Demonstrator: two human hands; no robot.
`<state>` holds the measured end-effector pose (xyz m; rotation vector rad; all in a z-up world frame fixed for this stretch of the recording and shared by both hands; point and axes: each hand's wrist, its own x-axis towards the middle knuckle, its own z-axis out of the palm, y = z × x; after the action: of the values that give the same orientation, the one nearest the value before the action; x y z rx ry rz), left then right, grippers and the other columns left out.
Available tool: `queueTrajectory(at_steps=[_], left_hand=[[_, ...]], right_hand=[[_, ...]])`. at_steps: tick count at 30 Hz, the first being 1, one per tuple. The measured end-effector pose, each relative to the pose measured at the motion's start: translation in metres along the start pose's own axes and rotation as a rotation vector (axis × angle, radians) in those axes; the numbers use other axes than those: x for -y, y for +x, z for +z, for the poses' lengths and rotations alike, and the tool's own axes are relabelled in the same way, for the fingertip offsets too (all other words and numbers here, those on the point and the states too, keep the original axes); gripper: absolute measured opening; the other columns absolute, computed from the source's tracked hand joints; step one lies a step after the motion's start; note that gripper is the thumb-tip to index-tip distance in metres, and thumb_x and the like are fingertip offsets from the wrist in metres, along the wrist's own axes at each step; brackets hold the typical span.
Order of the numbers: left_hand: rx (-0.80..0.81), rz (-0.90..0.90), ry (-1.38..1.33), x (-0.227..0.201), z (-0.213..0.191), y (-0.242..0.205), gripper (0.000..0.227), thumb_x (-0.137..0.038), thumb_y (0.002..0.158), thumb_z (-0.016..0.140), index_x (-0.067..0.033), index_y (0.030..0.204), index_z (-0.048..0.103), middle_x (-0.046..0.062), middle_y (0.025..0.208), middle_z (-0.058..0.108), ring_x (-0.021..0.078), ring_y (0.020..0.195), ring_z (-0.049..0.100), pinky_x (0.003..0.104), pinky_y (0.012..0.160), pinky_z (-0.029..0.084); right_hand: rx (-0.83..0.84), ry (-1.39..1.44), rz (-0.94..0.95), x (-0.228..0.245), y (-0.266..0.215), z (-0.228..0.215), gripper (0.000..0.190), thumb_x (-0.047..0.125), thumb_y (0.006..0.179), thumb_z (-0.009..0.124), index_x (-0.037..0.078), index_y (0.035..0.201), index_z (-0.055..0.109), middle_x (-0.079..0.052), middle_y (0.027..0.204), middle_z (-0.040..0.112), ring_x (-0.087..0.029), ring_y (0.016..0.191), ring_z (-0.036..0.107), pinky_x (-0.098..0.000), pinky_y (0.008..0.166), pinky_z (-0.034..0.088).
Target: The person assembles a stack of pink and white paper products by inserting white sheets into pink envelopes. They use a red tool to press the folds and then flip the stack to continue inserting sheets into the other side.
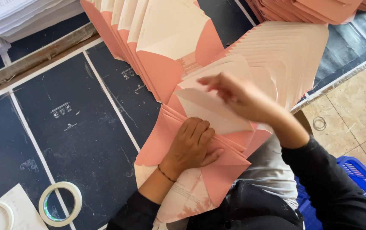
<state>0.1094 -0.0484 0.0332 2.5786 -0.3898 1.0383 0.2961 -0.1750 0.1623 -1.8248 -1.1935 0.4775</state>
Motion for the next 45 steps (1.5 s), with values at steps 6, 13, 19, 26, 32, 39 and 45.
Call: queueTrajectory(at_steps=[6,13,19,26,32,39,45], left_hand=[[-0.187,0.057,0.17,-0.008,0.004,-0.032,0.063,-0.072,0.107,0.036,-0.0168,0.111,0.065,0.004,0.104,0.057,0.0228,0.094,0.061,0.042,0.093,0.055],[-0.159,-0.008,0.044,0.005,0.019,-0.008,0.067,-0.071,0.106,0.034,-0.0113,0.104,0.064,0.01,0.105,0.057,0.0315,0.096,0.062,0.049,0.091,0.055],[-0.043,-0.014,0.004,0.002,0.003,0.028,0.061,-0.058,0.107,0.032,-0.0046,0.098,0.06,0.021,0.121,0.063,0.0412,0.119,0.067,0.056,0.108,0.05],[0.018,-0.041,-0.04,0.006,0.011,0.023,0.064,-0.059,0.107,0.035,-0.0004,0.115,0.06,0.023,0.121,0.061,0.0437,0.122,0.067,0.059,0.116,0.049],[0.012,-0.095,-0.034,0.008,0.02,0.024,0.068,-0.062,0.102,0.046,0.0013,0.119,0.064,0.015,0.104,0.046,0.0395,0.101,0.06,0.049,0.086,0.052],[-0.163,-0.108,0.035,0.003,0.027,-0.025,0.074,-0.078,0.101,0.03,-0.0116,0.106,0.062,0.009,0.114,0.046,0.0331,0.103,0.063,0.047,0.088,0.054],[-0.24,-0.109,0.009,0.007,0.022,-0.006,0.07,-0.071,0.106,0.023,-0.0138,0.103,0.062,0.009,0.117,0.045,0.0324,0.103,0.064,0.046,0.082,0.051]], right_hand=[[0.126,-0.07,-0.543,-0.032,-0.038,0.084,0.042,0.0,0.11,0.04,-0.012,0.146,0.058,-0.032,0.15,0.061,-0.053,0.145,0.056,-0.06,0.12,0.044],[0.084,-0.128,-0.49,-0.046,-0.047,0.083,0.033,0.012,0.109,0.053,-0.001,0.133,0.07,-0.023,0.14,0.067,-0.049,0.139,0.058,-0.0573,0.114,0.047],[-0.263,-0.805,-0.077,-0.078,-0.013,0.011,0.026,0.011,0.096,0.07,0.011,0.12,0.078,-0.006,0.114,0.066,-0.029,0.109,0.061,-0.0416,0.085,0.058],[-0.081,-0.321,0.11,-0.052,0.002,-0.039,0.03,-0.005,0.101,0.047,0.014,0.107,0.069,-0.004,0.104,0.072,-0.026,0.1,0.074,-0.0436,0.097,0.058],[0.19,0.171,-0.015,-0.009,-0.001,-0.006,0.038,-0.006,0.105,0.043,0.003,0.138,0.061,-0.02,0.148,0.069,-0.035,0.139,0.064,-0.0535,0.118,0.049],[0.291,0.021,-0.304,-0.021,-0.022,0.043,0.064,-0.011,0.095,0.039,-0.006,0.158,0.05,-0.033,0.162,0.052,-0.056,0.15,0.046,-0.064,0.118,0.043],[0.089,-0.511,-0.599,-0.064,-0.036,0.081,0.05,0.003,0.101,0.045,-0.007,0.149,0.058,-0.029,0.158,0.056,-0.05,0.153,0.048,-0.0588,0.124,0.038]])
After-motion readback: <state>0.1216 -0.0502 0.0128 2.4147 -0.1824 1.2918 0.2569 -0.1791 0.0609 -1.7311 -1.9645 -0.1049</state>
